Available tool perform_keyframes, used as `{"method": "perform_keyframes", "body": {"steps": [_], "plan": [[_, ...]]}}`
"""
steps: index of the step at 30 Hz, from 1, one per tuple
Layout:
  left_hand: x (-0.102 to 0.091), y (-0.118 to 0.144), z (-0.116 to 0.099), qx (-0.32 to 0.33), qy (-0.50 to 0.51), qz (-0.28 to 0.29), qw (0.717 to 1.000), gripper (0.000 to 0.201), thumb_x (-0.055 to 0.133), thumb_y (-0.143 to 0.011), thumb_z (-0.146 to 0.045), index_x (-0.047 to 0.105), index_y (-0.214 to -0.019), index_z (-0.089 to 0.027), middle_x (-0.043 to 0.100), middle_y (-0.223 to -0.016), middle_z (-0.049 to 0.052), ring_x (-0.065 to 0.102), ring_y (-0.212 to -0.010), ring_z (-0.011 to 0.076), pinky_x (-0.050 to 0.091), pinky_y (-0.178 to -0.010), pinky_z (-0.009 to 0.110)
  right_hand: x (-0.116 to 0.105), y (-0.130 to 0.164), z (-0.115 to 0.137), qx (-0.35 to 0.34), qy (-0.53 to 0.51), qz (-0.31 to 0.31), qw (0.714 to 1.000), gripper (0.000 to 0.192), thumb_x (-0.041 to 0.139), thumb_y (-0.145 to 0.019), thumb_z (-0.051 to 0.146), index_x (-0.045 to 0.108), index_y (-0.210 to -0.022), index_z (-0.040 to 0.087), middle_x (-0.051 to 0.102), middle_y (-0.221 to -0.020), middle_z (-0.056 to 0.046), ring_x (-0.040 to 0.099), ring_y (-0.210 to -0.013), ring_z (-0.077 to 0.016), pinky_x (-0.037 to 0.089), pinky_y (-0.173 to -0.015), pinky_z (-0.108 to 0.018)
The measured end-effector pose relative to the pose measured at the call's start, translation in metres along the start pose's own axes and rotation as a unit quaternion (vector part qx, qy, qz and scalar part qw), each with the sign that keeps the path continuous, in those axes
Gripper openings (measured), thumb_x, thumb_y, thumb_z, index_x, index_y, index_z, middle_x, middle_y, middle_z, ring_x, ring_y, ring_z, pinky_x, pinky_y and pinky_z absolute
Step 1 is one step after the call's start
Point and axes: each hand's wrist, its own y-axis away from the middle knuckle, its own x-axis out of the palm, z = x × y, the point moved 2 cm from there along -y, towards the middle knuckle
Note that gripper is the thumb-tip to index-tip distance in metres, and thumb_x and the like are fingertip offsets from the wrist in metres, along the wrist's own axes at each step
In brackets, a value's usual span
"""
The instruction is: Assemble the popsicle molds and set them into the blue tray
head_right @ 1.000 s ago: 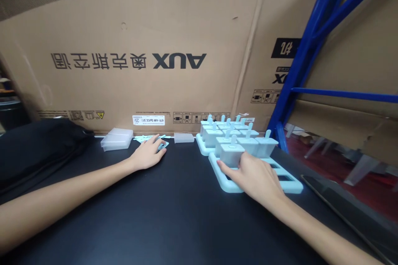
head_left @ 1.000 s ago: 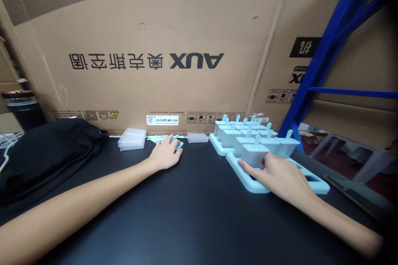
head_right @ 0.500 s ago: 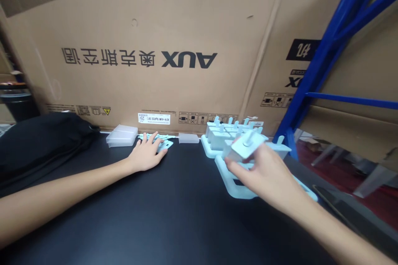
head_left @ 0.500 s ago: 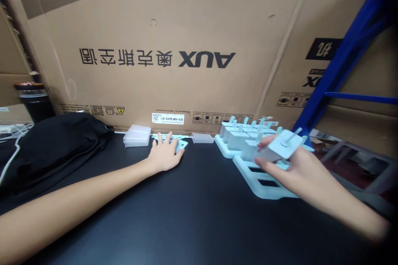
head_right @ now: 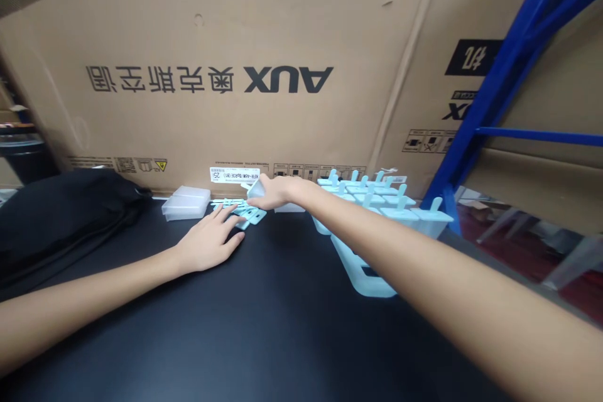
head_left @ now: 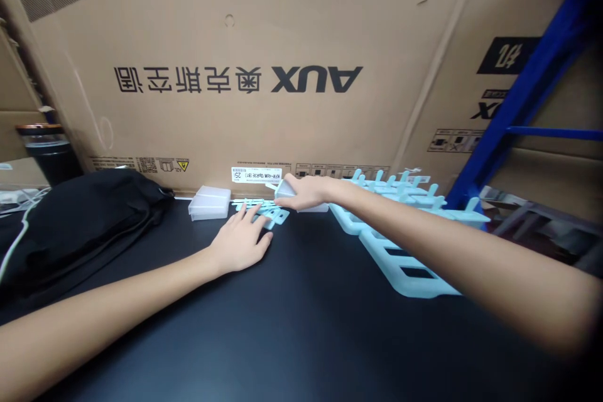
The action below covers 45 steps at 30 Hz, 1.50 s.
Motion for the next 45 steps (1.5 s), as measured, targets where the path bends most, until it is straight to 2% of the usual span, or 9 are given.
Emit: {"method": "perform_keyframes", "body": {"steps": [3, 8, 16, 25, 29, 32, 37, 42, 45], "plan": [[-0.008, 0.012, -0.001, 0.022, -0.008, -0.023, 0.999, 0.041, 0.037, -0.098, -0.043, 0.052, -0.128, -0.021, 0.04, -0.15, 0.012, 0.033, -0.141, 0.0365, 0.032, -0.114, 0.054, 0.002, -0.016, 0.011, 0.02, 0.042, -0.013, 0.999, 0.086, 0.041, -0.078, 0.071, 0.036, -0.145, 0.017, 0.061, -0.125, -0.021, 0.06, -0.11, -0.0387, 0.046, -0.085, -0.048], [-0.018, 0.021, -0.008, 0.076, -0.002, -0.047, 0.996, 0.027, 0.038, -0.098, -0.036, 0.054, -0.114, -0.02, 0.059, -0.122, 0.009, 0.055, -0.117, 0.0263, 0.047, -0.101, 0.044, 0.007, -0.026, 0.02, 0.01, 0.081, -0.065, 0.995, 0.074, 0.048, -0.076, 0.064, 0.052, -0.134, 0.018, 0.066, -0.115, -0.019, 0.061, -0.108, -0.036, 0.046, -0.086, -0.046], [-0.013, 0.017, 0.0, 0.05, 0.052, -0.02, 0.997, 0.025, 0.044, -0.095, -0.037, 0.054, -0.111, -0.021, 0.058, -0.118, 0.008, 0.054, -0.113, 0.0273, 0.048, -0.098, 0.046, 0.003, -0.019, 0.017, 0.008, 0.123, -0.133, 0.983, 0.071, 0.051, -0.072, 0.062, 0.06, -0.125, 0.017, 0.068, -0.106, -0.02, 0.064, -0.1, -0.0361, 0.047, -0.077, -0.043], [-0.012, 0.016, 0.001, 0.054, 0.06, -0.015, 0.997, 0.026, 0.044, -0.094, -0.038, 0.055, -0.111, -0.021, 0.056, -0.122, 0.009, 0.052, -0.116, 0.0273, 0.045, -0.101, 0.045, 0.0, -0.014, 0.03, 0.003, 0.134, -0.101, 0.986, 0.067, 0.054, -0.072, 0.063, 0.066, -0.119, 0.017, 0.069, -0.11, -0.018, 0.064, -0.102, -0.035, 0.047, -0.081, -0.043], [-0.012, 0.016, 0.001, 0.057, 0.057, -0.016, 0.997, 0.027, 0.043, -0.094, -0.039, 0.056, -0.111, -0.021, 0.056, -0.122, 0.009, 0.052, -0.116, 0.0276, 0.045, -0.101, 0.045, 0.005, -0.018, 0.035, 0.001, 0.131, -0.074, 0.989, 0.07, 0.053, -0.075, 0.064, 0.061, -0.127, 0.017, 0.066, -0.119, -0.019, 0.061, -0.109, -0.0358, 0.046, -0.087, -0.045], [-0.012, 0.016, 0.001, 0.057, 0.057, -0.017, 0.997, 0.027, 0.043, -0.094, -0.039, 0.055, -0.11, -0.021, 0.055, -0.123, 0.01, 0.051, -0.118, 0.0283, 0.045, -0.101, 0.045, 0.005, -0.013, 0.034, 0.002, 0.123, -0.055, 0.991, 0.07, 0.043, -0.082, 0.066, 0.055, -0.134, 0.019, 0.066, -0.119, -0.018, 0.061, -0.109, -0.0357, 0.046, -0.087, -0.047], [-0.013, 0.017, 0.0, 0.036, 0.061, -0.022, 0.997, 0.029, 0.045, -0.092, -0.039, 0.053, -0.112, -0.02, 0.054, -0.123, 0.011, 0.051, -0.119, 0.0284, 0.047, -0.1, 0.044, -0.005, 0.005, 0.02, 0.002, 0.116, -0.057, 0.992, 0.073, 0.038, -0.087, 0.062, 0.043, -0.14, 0.012, 0.064, -0.118, -0.021, 0.061, -0.108, -0.0354, 0.046, -0.087, -0.047], [-0.013, 0.017, 0.0, 0.061, 0.069, -0.022, 0.996, 0.036, 0.043, -0.094, -0.036, 0.05, -0.125, -0.019, 0.04, -0.146, 0.012, 0.036, -0.138, 0.0276, 0.039, -0.112, 0.044, -0.006, 0.017, -0.006, -0.072, 0.184, -0.01, 0.98, 0.066, 0.052, -0.082, 0.059, 0.058, -0.125, 0.009, 0.051, -0.132, -0.022, 0.05, -0.121, -0.0371, 0.044, -0.094, -0.046], [-0.009, 0.016, 0.001, 0.07, 0.068, -0.005, 0.995, 0.039, 0.04, -0.096, -0.035, 0.049, -0.13, -0.02, 0.035, -0.154, 0.009, 0.028, -0.144, 0.0264, 0.031, -0.118, 0.044, 0.001, 0.018, -0.019, -0.106, 0.198, 0.019, 0.974, 0.06, 0.058, -0.08, 0.056, 0.062, -0.12, 0.011, 0.053, -0.128, -0.019, 0.047, -0.122, -0.0352, 0.043, -0.095, -0.045]]}}
